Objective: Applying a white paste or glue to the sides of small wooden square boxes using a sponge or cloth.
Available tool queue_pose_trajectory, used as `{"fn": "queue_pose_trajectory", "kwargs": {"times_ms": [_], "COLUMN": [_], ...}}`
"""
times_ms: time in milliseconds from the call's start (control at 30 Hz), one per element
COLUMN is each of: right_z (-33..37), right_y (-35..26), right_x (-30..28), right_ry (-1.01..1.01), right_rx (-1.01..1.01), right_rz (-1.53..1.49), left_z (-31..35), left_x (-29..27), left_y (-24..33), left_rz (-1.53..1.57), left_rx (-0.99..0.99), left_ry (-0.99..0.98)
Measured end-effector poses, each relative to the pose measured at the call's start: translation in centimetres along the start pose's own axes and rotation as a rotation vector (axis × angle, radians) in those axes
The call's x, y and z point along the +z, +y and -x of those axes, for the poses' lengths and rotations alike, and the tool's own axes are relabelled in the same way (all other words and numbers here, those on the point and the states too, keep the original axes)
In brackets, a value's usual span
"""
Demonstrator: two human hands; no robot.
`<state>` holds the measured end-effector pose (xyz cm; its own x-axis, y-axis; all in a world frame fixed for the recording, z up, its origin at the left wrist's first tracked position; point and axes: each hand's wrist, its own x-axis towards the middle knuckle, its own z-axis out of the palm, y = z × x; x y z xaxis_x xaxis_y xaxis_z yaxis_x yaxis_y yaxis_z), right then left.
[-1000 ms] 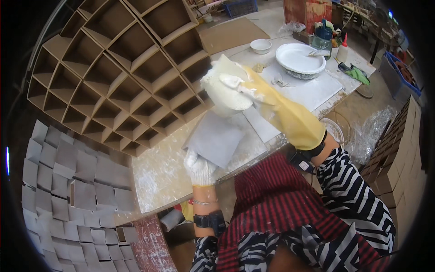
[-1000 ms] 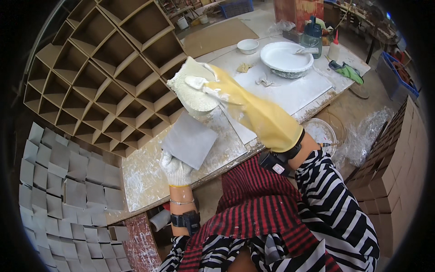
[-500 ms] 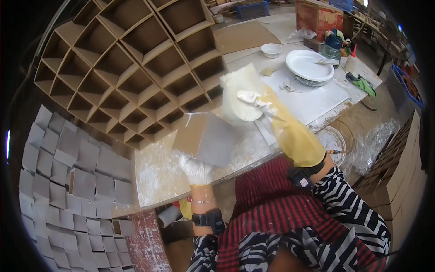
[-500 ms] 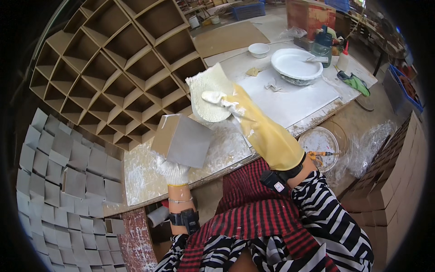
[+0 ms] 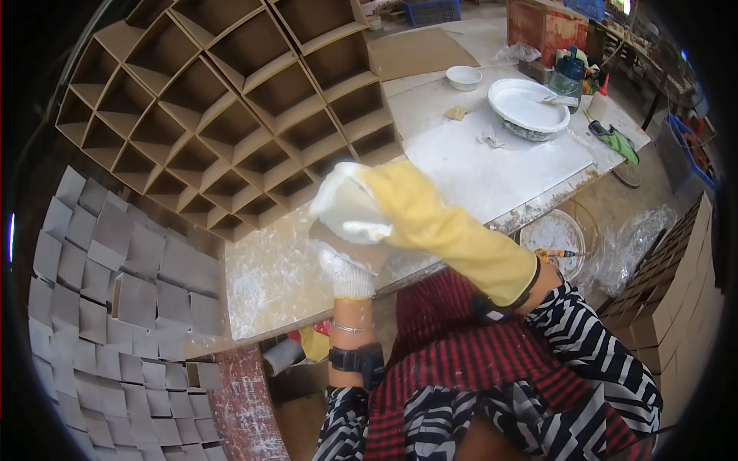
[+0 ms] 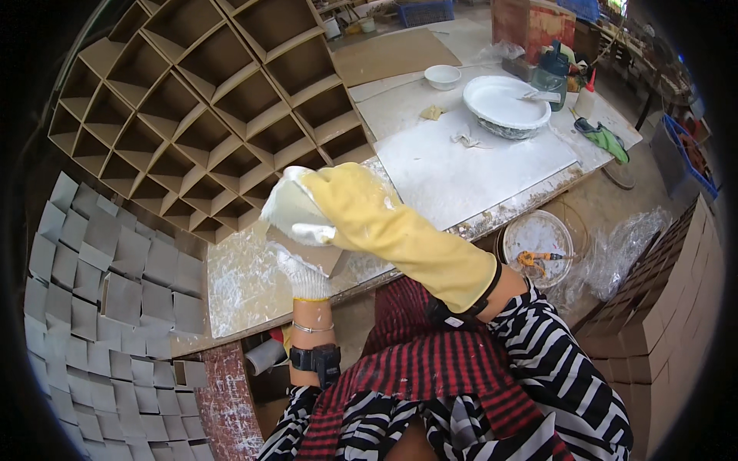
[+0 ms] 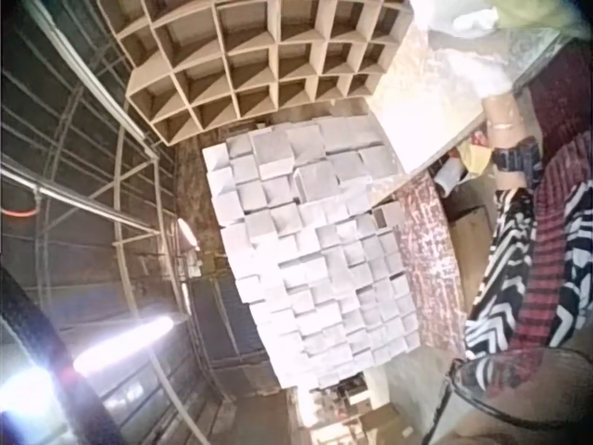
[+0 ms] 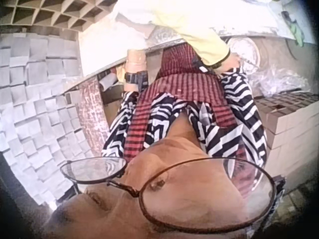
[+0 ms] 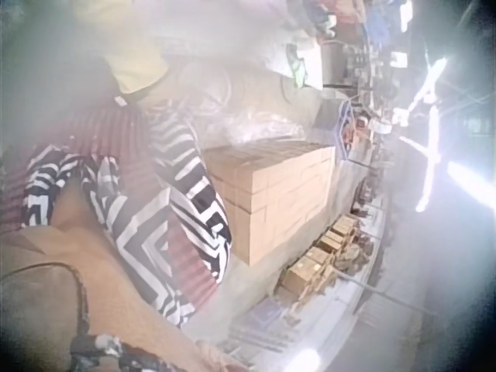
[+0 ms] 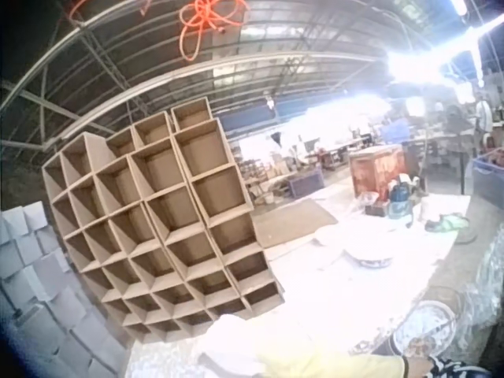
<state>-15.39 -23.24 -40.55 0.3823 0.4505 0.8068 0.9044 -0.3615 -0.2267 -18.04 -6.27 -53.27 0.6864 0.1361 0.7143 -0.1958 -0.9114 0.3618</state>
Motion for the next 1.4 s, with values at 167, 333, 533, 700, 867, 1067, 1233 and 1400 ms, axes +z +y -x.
{"fn": "queue_pose_trajectory", "kwargs": {"times_ms": [167,333,533,700,867,1067,1233,1400], "right_z": [2.0,2.0,1.8,0.5,-0.1,-0.6,-3.3,-2.2], "right_y": [-1.9,2.0,1.7,-1.0,5.9,3.1,4.9,4.4], "right_x": [0.7,0.5,-1.9,-0.6,-0.9,-1.2,-1.1,-0.2], "right_ry": [0.033,0.190,0.360,0.059,0.199,0.026,0.050,0.164], "right_rx": [-0.083,0.068,0.098,-0.246,0.067,-0.245,-0.017,0.211], "right_rz": [-0.151,0.088,-0.096,-0.070,-0.179,-0.156,-0.090,-0.442], "left_z": [-4.3,-2.1,-2.9,-1.2,-1.7,-1.0,-1.7,-2.0], "left_x": [-6.3,-1.2,-2.4,-1.4,-2.1,-1.7,-5.0,-3.1], "left_y": [3.5,1.6,3.6,-0.3,2.0,0.2,5.2,3.5], "left_rz": [-0.032,2.406,1.729,1.928,1.807,2.056,1.574,1.978], "left_rx": [-0.287,-0.272,-0.709,-0.420,-0.970,-0.700,-0.978,-0.819], "left_ry": [-0.689,-0.263,0.067,-0.121,0.045,-0.247,-0.106,-0.270]}}
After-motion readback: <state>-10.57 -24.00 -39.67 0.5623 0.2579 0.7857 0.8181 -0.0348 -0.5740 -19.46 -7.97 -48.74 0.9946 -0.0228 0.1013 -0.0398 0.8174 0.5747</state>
